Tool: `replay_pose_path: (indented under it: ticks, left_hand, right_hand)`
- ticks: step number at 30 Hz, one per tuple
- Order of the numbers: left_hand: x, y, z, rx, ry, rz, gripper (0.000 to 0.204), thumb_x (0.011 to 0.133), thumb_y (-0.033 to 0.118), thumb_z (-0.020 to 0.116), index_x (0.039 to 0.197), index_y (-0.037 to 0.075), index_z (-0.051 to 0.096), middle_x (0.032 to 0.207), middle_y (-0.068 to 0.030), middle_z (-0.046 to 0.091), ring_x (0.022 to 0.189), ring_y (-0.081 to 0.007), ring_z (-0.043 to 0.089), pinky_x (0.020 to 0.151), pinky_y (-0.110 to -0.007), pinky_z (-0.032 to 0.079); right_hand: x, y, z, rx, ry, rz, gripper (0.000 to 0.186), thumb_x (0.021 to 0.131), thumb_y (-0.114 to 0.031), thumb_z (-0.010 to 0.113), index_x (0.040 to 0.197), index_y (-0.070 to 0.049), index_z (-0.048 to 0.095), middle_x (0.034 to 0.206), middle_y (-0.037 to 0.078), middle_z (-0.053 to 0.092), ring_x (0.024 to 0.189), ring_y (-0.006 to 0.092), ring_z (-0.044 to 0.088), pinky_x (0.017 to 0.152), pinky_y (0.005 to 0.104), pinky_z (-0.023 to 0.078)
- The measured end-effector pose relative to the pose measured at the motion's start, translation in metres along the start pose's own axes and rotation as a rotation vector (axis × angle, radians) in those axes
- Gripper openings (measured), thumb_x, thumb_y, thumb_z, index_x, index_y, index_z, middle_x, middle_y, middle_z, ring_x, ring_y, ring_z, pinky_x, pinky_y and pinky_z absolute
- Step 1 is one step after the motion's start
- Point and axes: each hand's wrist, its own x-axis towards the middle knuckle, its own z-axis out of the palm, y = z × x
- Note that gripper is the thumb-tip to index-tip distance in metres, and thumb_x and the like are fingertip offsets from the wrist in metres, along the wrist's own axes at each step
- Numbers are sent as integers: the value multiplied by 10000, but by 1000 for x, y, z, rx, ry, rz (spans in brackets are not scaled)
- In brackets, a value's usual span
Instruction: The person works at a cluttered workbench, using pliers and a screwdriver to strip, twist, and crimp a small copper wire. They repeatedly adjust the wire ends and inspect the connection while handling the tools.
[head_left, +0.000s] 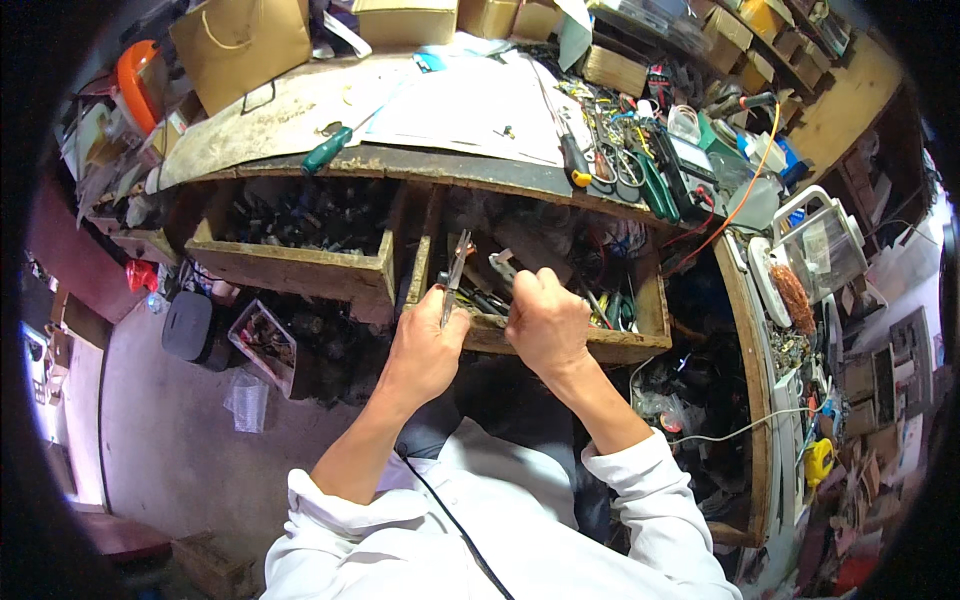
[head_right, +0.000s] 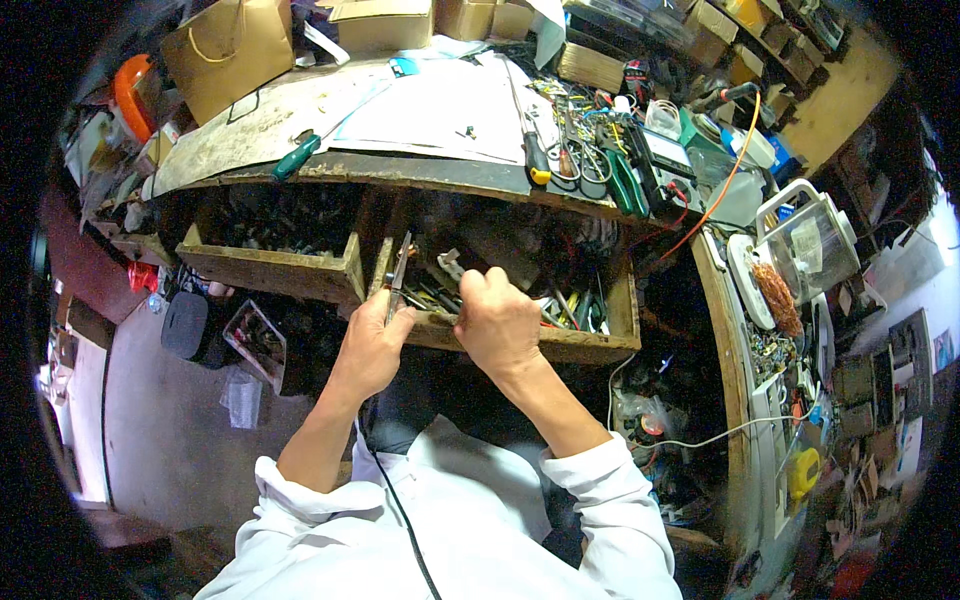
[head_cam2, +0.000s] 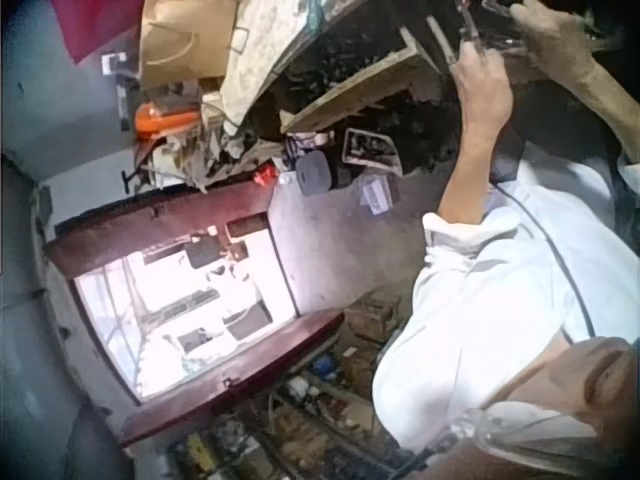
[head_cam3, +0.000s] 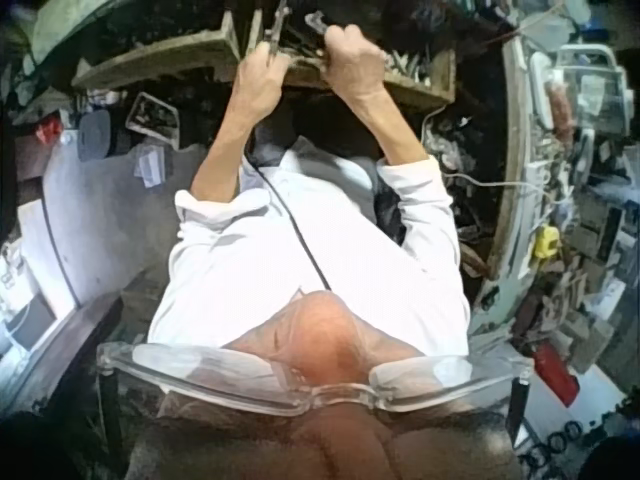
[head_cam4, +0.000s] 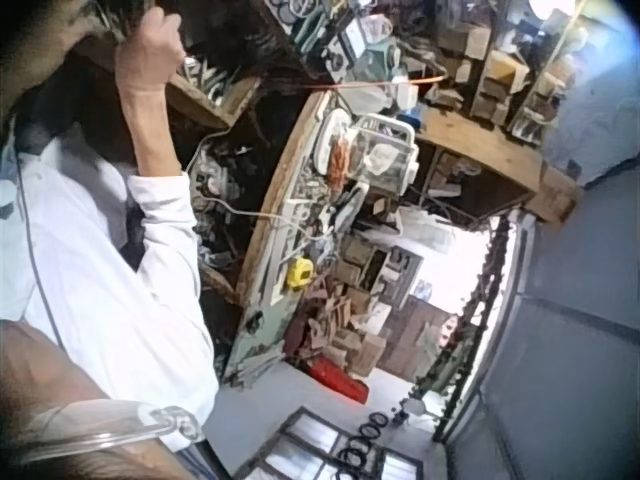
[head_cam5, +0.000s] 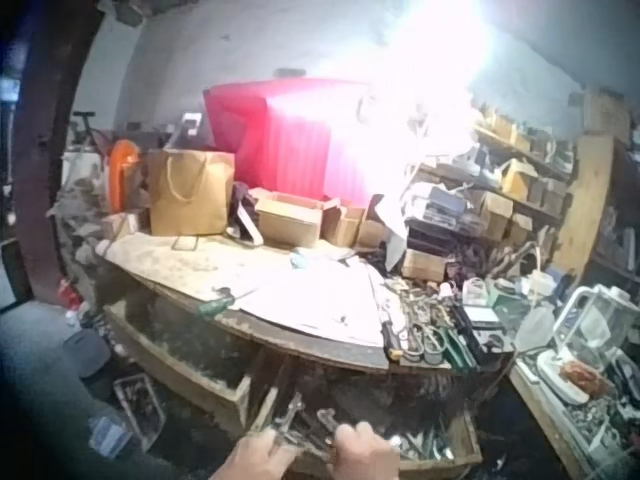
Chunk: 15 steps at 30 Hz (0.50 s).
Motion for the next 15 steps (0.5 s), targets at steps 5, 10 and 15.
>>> replay_pose_path:
  ticks: [5,10,15]
  left_hand:
    - [3,-15,-19,-812,-372,-352,156,975,157,592,873,120,480,702,54,418,575,-50,378,521,-230,334]
    - [-2,-13,-30,-980,-573,-278,211,969,163,608,857,112,437,722,18,400,604,-91,348,534,-270,311]
    - [-5,-13,-37,-1050,-651,-273,224,965,150,607,843,117,422,720,16,383,612,-98,325,535,-280,301]
  right_hand:
    - [11,0,-3,235,11,87,147,771,-53,649,800,-58,506,760,161,553,671,410,601,576,493,484]
    - [32,4,-11,329,-32,188,116,806,-60,594,773,-24,489,742,193,558,709,429,586,631,511,462]
    - [84,24,-22,148,-133,287,159,871,-164,552,855,-8,577,830,241,657,825,450,656,735,542,514]
